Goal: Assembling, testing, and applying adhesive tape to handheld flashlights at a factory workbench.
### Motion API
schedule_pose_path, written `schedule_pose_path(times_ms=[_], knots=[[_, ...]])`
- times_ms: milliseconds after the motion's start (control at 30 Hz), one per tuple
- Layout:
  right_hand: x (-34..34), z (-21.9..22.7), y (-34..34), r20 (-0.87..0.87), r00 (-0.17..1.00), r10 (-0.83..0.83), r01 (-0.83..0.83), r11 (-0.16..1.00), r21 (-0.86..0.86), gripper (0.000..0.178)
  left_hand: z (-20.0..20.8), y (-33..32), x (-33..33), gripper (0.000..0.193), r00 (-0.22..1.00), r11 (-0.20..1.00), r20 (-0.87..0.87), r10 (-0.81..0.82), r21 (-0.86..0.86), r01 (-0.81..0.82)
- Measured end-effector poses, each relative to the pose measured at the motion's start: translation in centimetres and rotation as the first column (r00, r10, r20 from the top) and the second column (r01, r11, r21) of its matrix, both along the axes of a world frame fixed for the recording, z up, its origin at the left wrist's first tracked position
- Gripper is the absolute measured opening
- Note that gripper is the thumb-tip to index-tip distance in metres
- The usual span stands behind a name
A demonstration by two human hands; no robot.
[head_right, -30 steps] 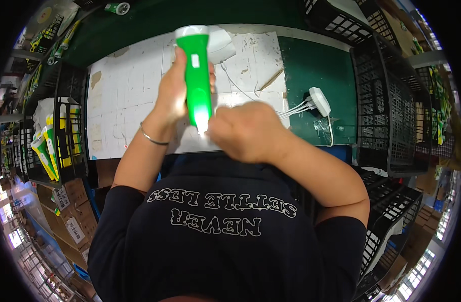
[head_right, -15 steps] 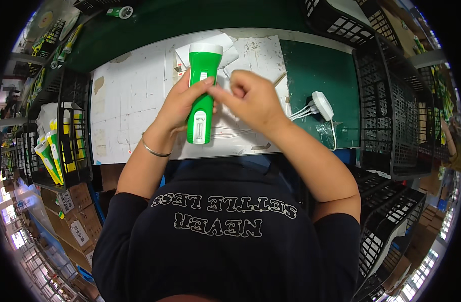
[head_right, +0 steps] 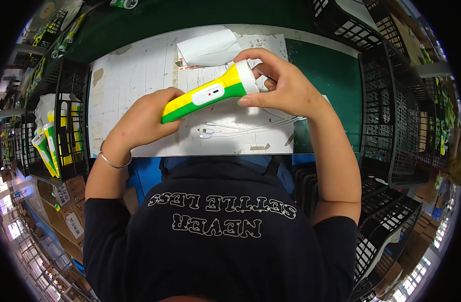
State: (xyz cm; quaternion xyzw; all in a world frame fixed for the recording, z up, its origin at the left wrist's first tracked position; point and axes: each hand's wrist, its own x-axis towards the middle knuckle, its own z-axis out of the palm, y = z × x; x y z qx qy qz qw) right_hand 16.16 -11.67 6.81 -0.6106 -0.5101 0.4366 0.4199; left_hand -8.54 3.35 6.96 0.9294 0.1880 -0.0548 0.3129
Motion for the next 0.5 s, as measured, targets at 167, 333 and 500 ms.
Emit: schedule_pose_path(times_ms=[167, 333, 500], knots=[[-1.0, -0.6, 1.4, -0.092, 0.994, 0.055, -0.052, 0.998, 0.03, 0.068, 0.2, 0.2, -0.3, 0.041, 1.0, 0.987, 0.013, 0.009, -0.164, -0.007], [-1.9, -5.9, 3.7, 0.132, 0.975, -0.179, 0.176, 0.984, 0.037, 0.051, -2.6, -1.1, 1.0, 0.061, 0.947, 0.852, 0.181, 0.265, -0.505, -0.141], [-3.2, -9.1, 4.9, 0.744, 0.62, -0.25, 0.308, 0.949, 0.062, 0.035, -4.7, -1.2, 1.3, 0.069, 0.917, 0.685, 0.107, 0.385, -0.698, -0.206]])
